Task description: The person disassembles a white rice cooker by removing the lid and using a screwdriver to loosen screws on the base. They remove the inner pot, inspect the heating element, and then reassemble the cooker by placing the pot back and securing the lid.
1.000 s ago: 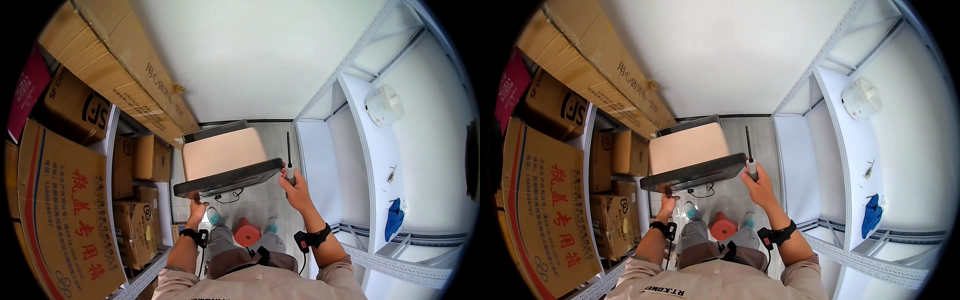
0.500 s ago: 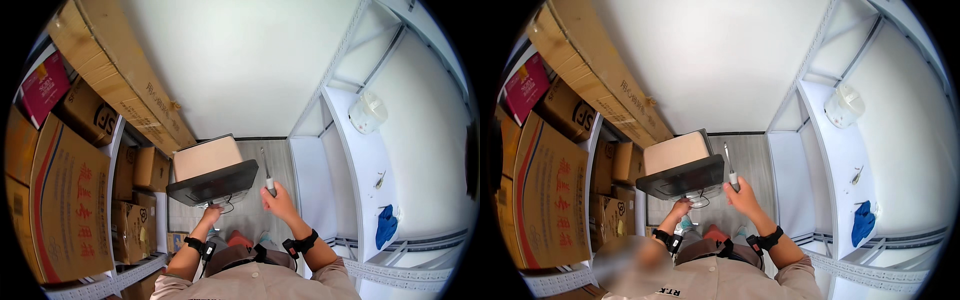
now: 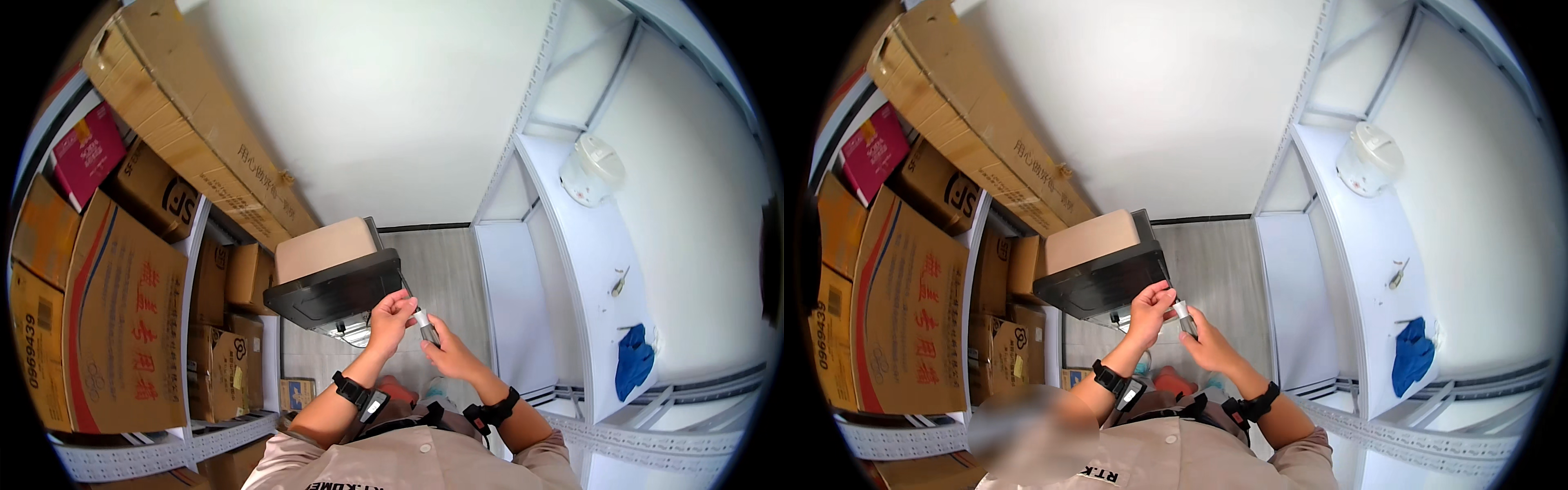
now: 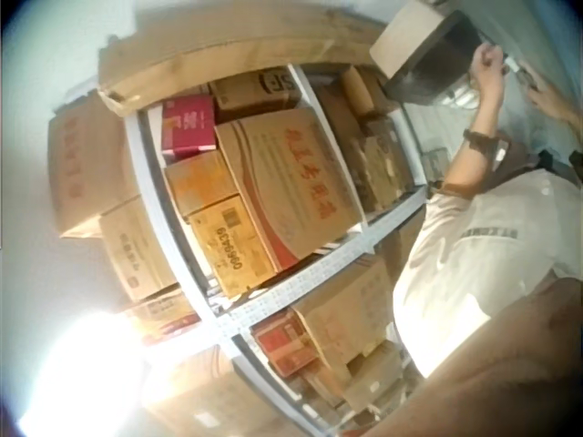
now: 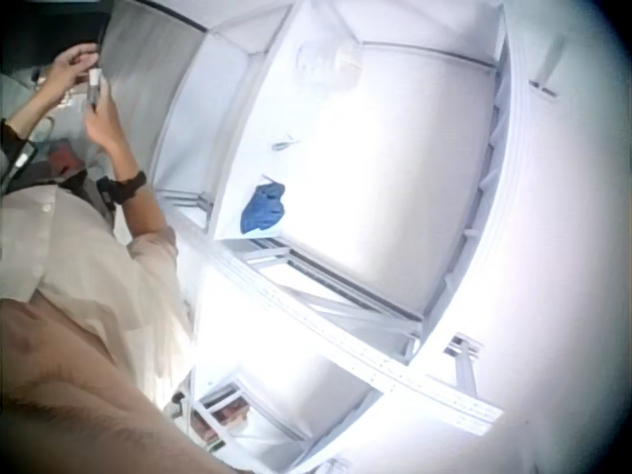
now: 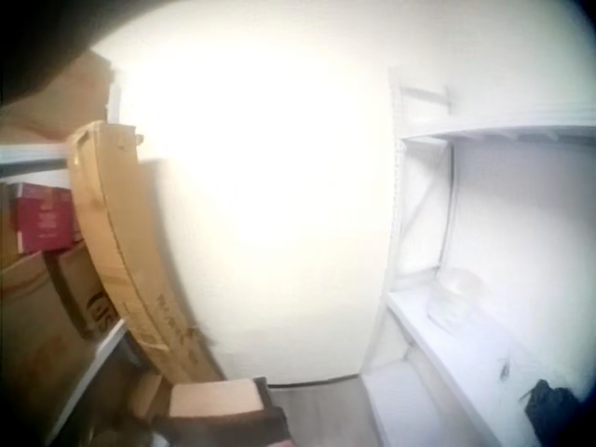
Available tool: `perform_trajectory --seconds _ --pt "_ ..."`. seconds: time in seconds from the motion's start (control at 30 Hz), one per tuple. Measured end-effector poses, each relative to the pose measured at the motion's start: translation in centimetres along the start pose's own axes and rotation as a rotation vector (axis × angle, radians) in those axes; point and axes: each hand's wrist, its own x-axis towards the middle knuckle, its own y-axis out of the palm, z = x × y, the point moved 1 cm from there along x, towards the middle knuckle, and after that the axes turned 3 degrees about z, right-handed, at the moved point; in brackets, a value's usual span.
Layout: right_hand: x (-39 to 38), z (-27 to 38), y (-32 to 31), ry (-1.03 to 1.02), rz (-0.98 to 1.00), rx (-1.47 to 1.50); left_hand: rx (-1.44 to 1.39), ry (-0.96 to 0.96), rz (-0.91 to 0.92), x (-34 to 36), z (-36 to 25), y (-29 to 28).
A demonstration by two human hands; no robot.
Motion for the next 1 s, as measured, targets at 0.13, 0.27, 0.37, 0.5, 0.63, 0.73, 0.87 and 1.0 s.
perform_trajectory --seconds 0.13,0.27,0.37,0.5,0.63,0.73,0.87,1.0 --pt "-0.4 0.0 1.3 -0.005 -0.069 0.007 0.071 -0.081 0.012 0.7 -0.1 -0.4" --pt "-0.6 0.9 2.3 0.011 -0.135 0.094 0.055 -0.103 0.016 1.1 -0.8 -0.4" --pt "-0.9 1.7 2.5 0.083 -0.129 0.316 0.113 -0.136 0.037 1.5 -0.9 -1.4" --pt "-1.1 -1.9 2.8 0.084 -0.133 0.437 0.128 -0.189 0.114 1.0 -1.4 -2.1" --pt "-0.3 -3.3 4.0 -0.076 -0.257 0.19 0.14 -0.202 0.165 1.8 -1.3 -2.7" --pt "-0.2 -2.7 4.4 -0.071 -0.28 0.192 0.162 -0.202 0.201 2.3 -1.6 -2.6" --pt "-0.2 -0.7 4.0 -0.04 -0.346 0.234 0.148 -0.223 0.232 2.8 -2.2 -2.4" --pt "0.0 -0.7 3.8 -0.102 -0.426 0.14 0.101 -0.236 0.251 3.1 -2.1 -2.1"
